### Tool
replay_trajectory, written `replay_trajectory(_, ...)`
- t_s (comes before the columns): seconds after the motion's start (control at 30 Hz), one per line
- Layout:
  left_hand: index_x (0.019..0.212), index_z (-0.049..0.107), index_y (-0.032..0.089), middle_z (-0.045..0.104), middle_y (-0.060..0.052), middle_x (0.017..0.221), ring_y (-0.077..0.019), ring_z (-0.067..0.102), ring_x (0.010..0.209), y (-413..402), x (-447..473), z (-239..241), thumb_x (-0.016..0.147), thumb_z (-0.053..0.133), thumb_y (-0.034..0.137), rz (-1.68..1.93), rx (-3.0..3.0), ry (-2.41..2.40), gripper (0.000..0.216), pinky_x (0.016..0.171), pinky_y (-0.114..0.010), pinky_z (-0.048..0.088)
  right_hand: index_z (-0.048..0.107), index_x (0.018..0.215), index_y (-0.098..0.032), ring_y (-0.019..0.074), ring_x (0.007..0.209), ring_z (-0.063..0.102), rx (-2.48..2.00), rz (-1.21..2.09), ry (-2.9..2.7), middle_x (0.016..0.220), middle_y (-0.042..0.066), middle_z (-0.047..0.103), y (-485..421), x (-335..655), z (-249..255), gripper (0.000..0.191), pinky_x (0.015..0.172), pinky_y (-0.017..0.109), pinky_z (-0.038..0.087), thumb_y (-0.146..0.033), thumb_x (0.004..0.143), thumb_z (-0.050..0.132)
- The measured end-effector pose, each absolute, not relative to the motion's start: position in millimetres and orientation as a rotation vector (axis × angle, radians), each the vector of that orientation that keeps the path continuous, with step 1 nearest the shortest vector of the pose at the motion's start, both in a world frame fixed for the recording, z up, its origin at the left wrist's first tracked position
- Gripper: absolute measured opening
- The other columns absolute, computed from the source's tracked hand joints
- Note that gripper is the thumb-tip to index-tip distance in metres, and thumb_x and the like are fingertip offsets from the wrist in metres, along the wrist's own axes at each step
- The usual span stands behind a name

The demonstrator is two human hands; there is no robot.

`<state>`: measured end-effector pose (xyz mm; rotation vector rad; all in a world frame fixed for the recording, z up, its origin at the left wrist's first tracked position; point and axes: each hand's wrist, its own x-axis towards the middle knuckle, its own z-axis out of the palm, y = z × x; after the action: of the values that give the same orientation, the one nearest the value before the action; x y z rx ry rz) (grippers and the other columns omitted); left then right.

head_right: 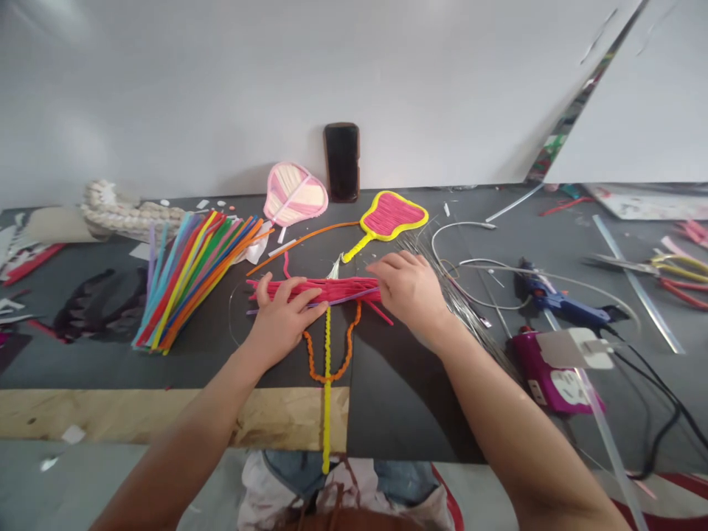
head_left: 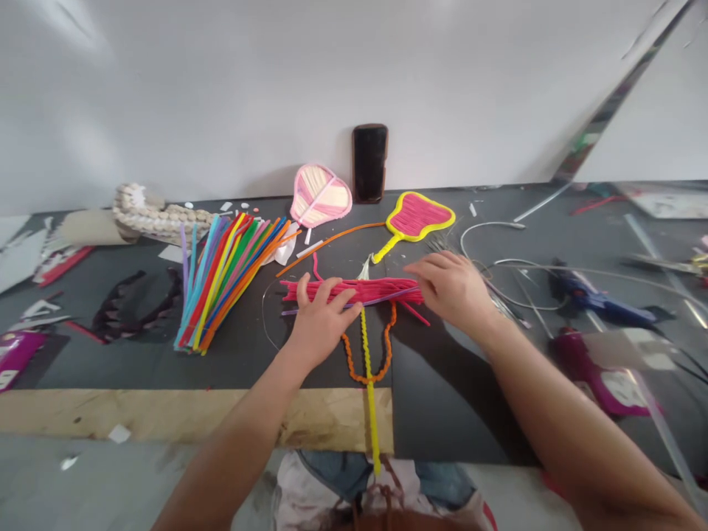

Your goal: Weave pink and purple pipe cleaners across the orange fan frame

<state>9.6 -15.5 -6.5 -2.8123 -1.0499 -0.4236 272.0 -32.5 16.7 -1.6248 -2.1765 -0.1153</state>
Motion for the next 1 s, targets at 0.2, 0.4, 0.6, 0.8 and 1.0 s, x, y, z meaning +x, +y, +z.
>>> replay_trajectory(0.2, 0.11, 0.068, 0.031, 0.066, -0.002, 0.127, -0.0292, 0.046, 0.129, -14.3, 9.4, -7.3, 0.087, 0.053, 0.004, -0.386, -2.801, -1.04, 0.039, 0.111, -0.07, 0.012, 0.072, 0.102, -0.023, 0.0209, 0.094, 0.062, -1.637, 0.083, -2.251, 0.099, 0.003, 0.075, -30.5, 285.3, 12.9, 0.02, 0.074, 0.032, 0.037, -0.026, 0.093, 0.055)
replay_trajectory(0.4, 0.113, 0.069, 0.031, 0.066, -0.005, 0.129, -0.0287, 0.046, 0.133, -13.7, 9.7, -3.5, 0.086, 0.051, 0.004, -0.371, -2.878, -1.047, 0.042, 0.114, -0.069, 0.014, 0.074, 0.094, -0.027, 0.0198, 0.088, 0.058, -1.66, 0.044, -2.374, 0.088, 0.002, 0.074, -34.0, 278.8, 13.1, 0.018, 0.074, 0.034, 0.029, -0.026, 0.094, 0.056)
replay_trajectory(0.6, 0.112, 0.07, 0.029, 0.065, -0.007, 0.13, -0.0311, 0.043, 0.136, -13.7, 11.1, -2.9, 0.085, 0.053, 0.004, -0.395, -2.917, -1.065, 0.041, 0.113, -0.07, 0.017, 0.073, 0.087, -0.026, 0.0174, 0.082, 0.057, -1.629, 0.097, -2.467, 0.081, 0.002, 0.071, -38.7, 277.0, 20.2, 0.02, 0.079, 0.035, 0.026, -0.021, 0.092, 0.054)
replay_trajectory(0.8, 0.116, 0.068, 0.026, 0.067, -0.007, 0.127, -0.0314, 0.044, 0.136, -13.6, 10.3, -1.1, 0.086, 0.051, 0.003, -0.352, -2.936, -1.023, 0.042, 0.112, -0.07, 0.019, 0.071, 0.087, -0.025, 0.0187, 0.081, 0.056, -1.769, 0.162, -2.554, 0.085, 0.002, 0.073, -39.0, 270.5, 18.3, 0.023, 0.084, 0.04, 0.024, -0.015, 0.089, 0.051)
replay_trajectory(1.0, 0.126, 0.063, 0.031, 0.066, -0.008, 0.129, -0.0326, 0.041, 0.138, -13.2, 6.2, 0.4, 0.081, 0.054, 0.001, -0.332, -2.964, -1.008, 0.055, 0.11, -0.071, 0.019, 0.071, 0.086, -0.024, 0.0181, 0.083, 0.058, -1.768, 0.198, -2.537, 0.087, 0.002, 0.073, -38.5, 269.5, 16.6, 0.024, 0.087, 0.04, 0.026, -0.014, 0.088, 0.05)
